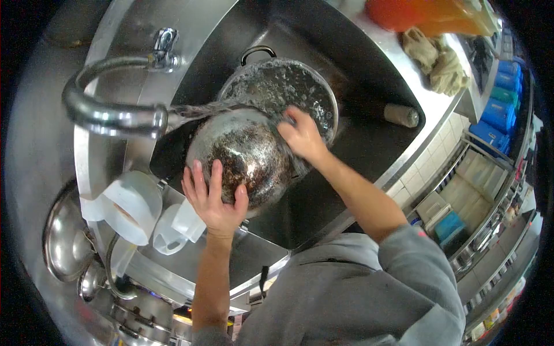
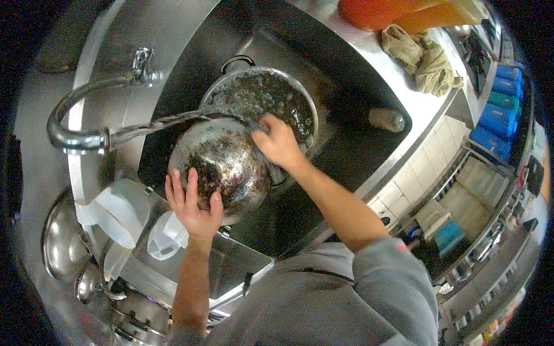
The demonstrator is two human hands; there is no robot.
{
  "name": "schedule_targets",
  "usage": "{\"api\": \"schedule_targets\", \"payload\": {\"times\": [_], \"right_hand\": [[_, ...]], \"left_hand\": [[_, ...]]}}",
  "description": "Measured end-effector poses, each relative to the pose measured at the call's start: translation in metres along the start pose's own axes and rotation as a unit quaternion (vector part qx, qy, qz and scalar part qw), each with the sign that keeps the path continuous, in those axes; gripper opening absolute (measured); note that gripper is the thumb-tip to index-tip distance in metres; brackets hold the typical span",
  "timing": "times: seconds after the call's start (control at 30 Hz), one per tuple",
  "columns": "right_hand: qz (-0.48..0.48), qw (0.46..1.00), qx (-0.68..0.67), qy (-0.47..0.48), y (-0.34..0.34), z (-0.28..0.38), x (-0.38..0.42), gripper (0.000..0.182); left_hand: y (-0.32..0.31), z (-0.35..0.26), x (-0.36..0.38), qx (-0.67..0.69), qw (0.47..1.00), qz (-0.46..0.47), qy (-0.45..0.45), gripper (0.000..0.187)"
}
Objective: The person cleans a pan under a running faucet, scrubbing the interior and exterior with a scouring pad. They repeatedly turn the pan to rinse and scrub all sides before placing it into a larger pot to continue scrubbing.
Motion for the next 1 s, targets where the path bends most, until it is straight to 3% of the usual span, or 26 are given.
{"api": "schedule_targets", "payload": {"times": [0.03,0.1,0.23,0.3,0.37,0.43,0.53,0.6,0.7,0.77,0.8,0.9,1.0], "right_hand": [[-0.011,0.999,0.037,0.022,-0.005,0.017,-0.024,0.043],[0.076,0.993,0.086,-0.036,-0.012,0.055,-0.051,0.049],[0.068,0.997,0.022,-0.01,0.011,0.001,-0.004,0.042],[0.053,0.996,-0.04,-0.057,0.013,-0.017,0.018,0.039],[0.08,0.997,0.019,-0.016,0.004,-0.009,-0.02,0.047],[0.074,0.993,0.086,0.027,-0.013,0.043,-0.058,0.049],[0.107,0.992,0.063,0.011,-0.01,0.046,-0.053,0.05],[0.096,0.995,0.023,-0.001,0.004,0.008,-0.019,0.05],[0.116,0.992,0.05,-0.01,0.009,0.005,-0.023,0.049],[0.121,0.99,0.076,0.003,0.001,0.04,-0.045,0.041],[0.104,0.983,0.129,0.076,-0.016,0.057,-0.065,0.045],[0.126,0.982,0.108,0.091,-0.041,0.082,-0.078,0.049],[0.069,0.996,0.059,-0.001,0.003,0.031,-0.028,0.044]], "left_hand": [[0.0,0.001,-0.001,0.0,1.0,0.004,-0.003,0.06],[-0.002,0.001,0.0,-0.003,1.0,0.009,0.005,0.061],[-0.004,0.003,-0.001,-0.004,1.0,0.018,0.004,0.064],[-0.008,0.004,-0.002,0.004,1.0,0.02,0.001,0.065],[-0.004,0.007,0.001,-0.004,1.0,0.03,-0.003,0.067],[-0.007,0.005,0.0,-0.004,1.0,0.022,0.003,0.067],[-0.006,0.004,0.003,0.003,0.999,0.028,0.017,0.067],[-0.008,0.009,0.001,0.01,0.999,0.029,0.013,0.066],[-0.006,0.016,-0.004,0.029,0.999,0.038,-0.007,0.066],[-0.007,0.015,-0.004,0.017,0.999,0.022,-0.017,0.066],[-0.008,0.014,-0.002,0.018,1.0,0.022,-0.007,0.066],[-0.006,0.009,-0.002,0.037,0.999,0.022,0.003,0.065],[-0.008,0.012,-0.003,0.039,0.999,0.016,0.025,0.066]]}}
Point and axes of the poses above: each hand's wrist, its own x-axis away from the middle knuckle, its own y-axis out of the back of the hand, z = x × y, the point moved 4 cm from there along -x, towards the middle knuckle, and after that the axes turned 11 degrees about -y, right-handed, at the moved point
